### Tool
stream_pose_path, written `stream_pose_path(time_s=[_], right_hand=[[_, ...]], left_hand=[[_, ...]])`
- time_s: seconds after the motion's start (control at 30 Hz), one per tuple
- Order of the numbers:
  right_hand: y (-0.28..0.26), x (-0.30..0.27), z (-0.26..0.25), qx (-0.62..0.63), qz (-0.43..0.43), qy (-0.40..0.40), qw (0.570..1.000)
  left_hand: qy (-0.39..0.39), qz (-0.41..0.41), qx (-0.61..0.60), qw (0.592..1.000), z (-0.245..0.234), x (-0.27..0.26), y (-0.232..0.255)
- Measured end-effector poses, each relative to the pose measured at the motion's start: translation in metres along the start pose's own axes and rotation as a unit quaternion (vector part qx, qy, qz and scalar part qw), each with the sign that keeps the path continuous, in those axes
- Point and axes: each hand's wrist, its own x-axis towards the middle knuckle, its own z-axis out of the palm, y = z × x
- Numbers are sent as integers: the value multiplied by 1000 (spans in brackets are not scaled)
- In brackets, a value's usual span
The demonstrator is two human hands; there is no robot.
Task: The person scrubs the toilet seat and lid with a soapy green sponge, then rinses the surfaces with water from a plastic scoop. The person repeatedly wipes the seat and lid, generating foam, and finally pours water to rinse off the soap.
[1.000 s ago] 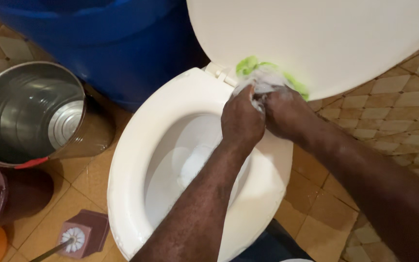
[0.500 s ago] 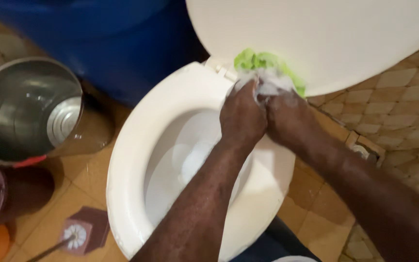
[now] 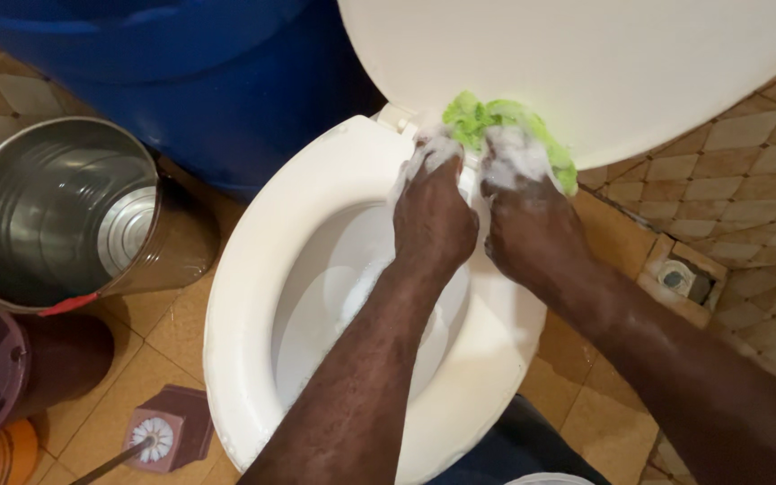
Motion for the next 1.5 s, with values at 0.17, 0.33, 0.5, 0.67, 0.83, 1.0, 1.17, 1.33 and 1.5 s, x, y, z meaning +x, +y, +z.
stream_pose_path(time_s=[0.17, 0.33, 0.5, 0.67, 0.83, 1.0, 1.17, 1.33, 1.5], right_hand=[[8, 30, 7, 53, -6, -119, 991], [9, 46, 13, -23, -121, -32, 992], [7, 22, 19, -29, -40, -14, 999], [14, 29, 36, -22, -105, 88, 990], [5, 57, 27, 43, -89, 21, 995], [7, 73, 24, -6, -79, -74, 994], [8, 71, 19, -73, -119, -6, 990], [-4, 29, 13, -25, 29, 20, 999], [7, 27, 2, -70, 32, 42, 996]], left_hand=[[-69, -63, 19, 995, 0, 9, 1], [-54, -41, 28, 997, -7, 14, -6], [9, 49, 67, 997, -1, 8, -7], [15, 53, 54, 997, -3, 9, -11], [-25, 5, 82, 996, -19, 22, -16], [-25, -1, 82, 996, -15, 30, -13], [-39, -13, 89, 995, -13, 30, -18], [-54, -10, 122, 991, -20, 31, -22], [-68, 9, 116, 991, -20, 33, -21]])
